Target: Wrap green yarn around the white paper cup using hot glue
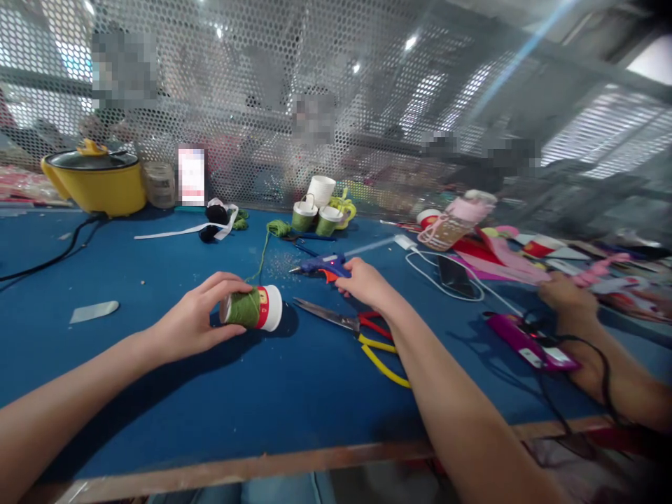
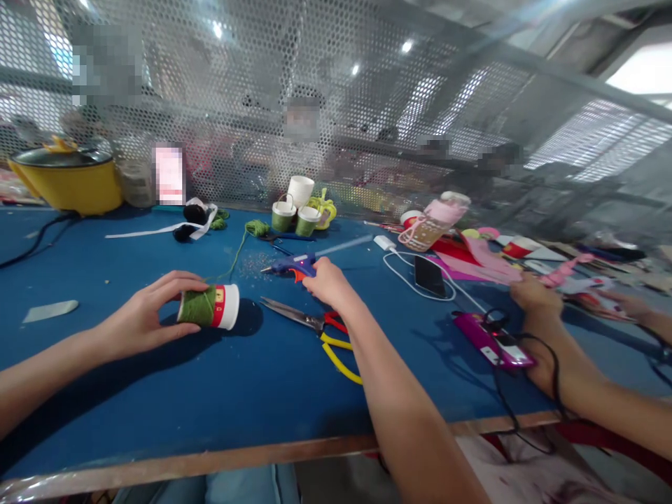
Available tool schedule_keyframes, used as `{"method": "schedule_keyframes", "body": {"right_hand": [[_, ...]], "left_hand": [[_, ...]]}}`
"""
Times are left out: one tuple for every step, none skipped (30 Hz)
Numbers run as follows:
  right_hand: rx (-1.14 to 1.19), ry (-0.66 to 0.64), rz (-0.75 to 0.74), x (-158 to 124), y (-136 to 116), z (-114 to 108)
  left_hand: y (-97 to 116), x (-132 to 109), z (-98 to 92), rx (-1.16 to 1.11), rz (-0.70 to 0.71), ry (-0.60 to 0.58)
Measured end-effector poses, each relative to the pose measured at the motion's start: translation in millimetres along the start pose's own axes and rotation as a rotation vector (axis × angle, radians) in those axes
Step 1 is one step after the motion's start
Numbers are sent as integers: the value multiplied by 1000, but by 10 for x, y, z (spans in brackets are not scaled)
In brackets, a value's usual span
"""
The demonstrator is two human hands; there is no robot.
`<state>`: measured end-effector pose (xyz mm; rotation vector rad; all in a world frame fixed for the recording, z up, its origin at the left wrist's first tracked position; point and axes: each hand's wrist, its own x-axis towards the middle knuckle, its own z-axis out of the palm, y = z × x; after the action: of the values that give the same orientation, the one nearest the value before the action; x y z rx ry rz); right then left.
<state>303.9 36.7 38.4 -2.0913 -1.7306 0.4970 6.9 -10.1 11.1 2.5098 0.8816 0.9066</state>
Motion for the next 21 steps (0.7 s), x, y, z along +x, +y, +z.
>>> {"method": "schedule_keyframes", "body": {"right_hand": [[34,0,-8,-22,-41,-35],[73,-3,-28,-49,-91,-77],[110,-4,-54,-80,-150,-122],[152,-7,-86,-115,-213,-164],[216,-18,-117,-154,-277,-199],[278,-19,-130,-197,-336,-222],[336,-30,-147,-243,-389,-231],[387,-41,-162,-293,-430,-226],[424,-56,-179,-347,-461,-208],[450,-79,-202,-403,-481,-180],[468,-109,-226,-458,-491,-147],[479,-148,-244,-512,-495,-114],[479,-184,-255,-563,-496,-86],[470,-213,-259,-608,-496,-66],[452,-236,-255,-648,-497,-55],[428,-250,-248,-681,-500,-53],[403,-257,-240,-708,-505,-58],[381,-265,-233,-729,-511,-67],[364,-276,-229,-743,-517,-77],[349,-290,-230,-753,-522,-87],[337,-301,-234,-759,-525,-93]], "left_hand": [[-2,3,-7,8,0,0],[-5,5,-13,15,2,2],[-8,8,-18,20,5,5],[-12,10,-21,25,9,8],[-16,13,-22,27,12,12],[-20,14,-22,30,15,14],[-25,16,-22,32,16,16],[-30,18,-21,33,16,16],[-36,19,-21,34,14,13],[-42,20,-22,34,14,10],[-49,21,-24,32,14,6],[-56,22,-26,29,14,5],[-63,22,-28,25,13,8],[-70,23,-30,23,11,12],[-78,23,-32,22,7,16],[-85,22,-34,22,3,18],[-92,22,-34,24,-1,18],[-97,22,-35,27,-2,15],[-102,21,-34,29,-1,12],[-106,21,-33,29,3,11],[-110,20,-32,29,9,13]]}}
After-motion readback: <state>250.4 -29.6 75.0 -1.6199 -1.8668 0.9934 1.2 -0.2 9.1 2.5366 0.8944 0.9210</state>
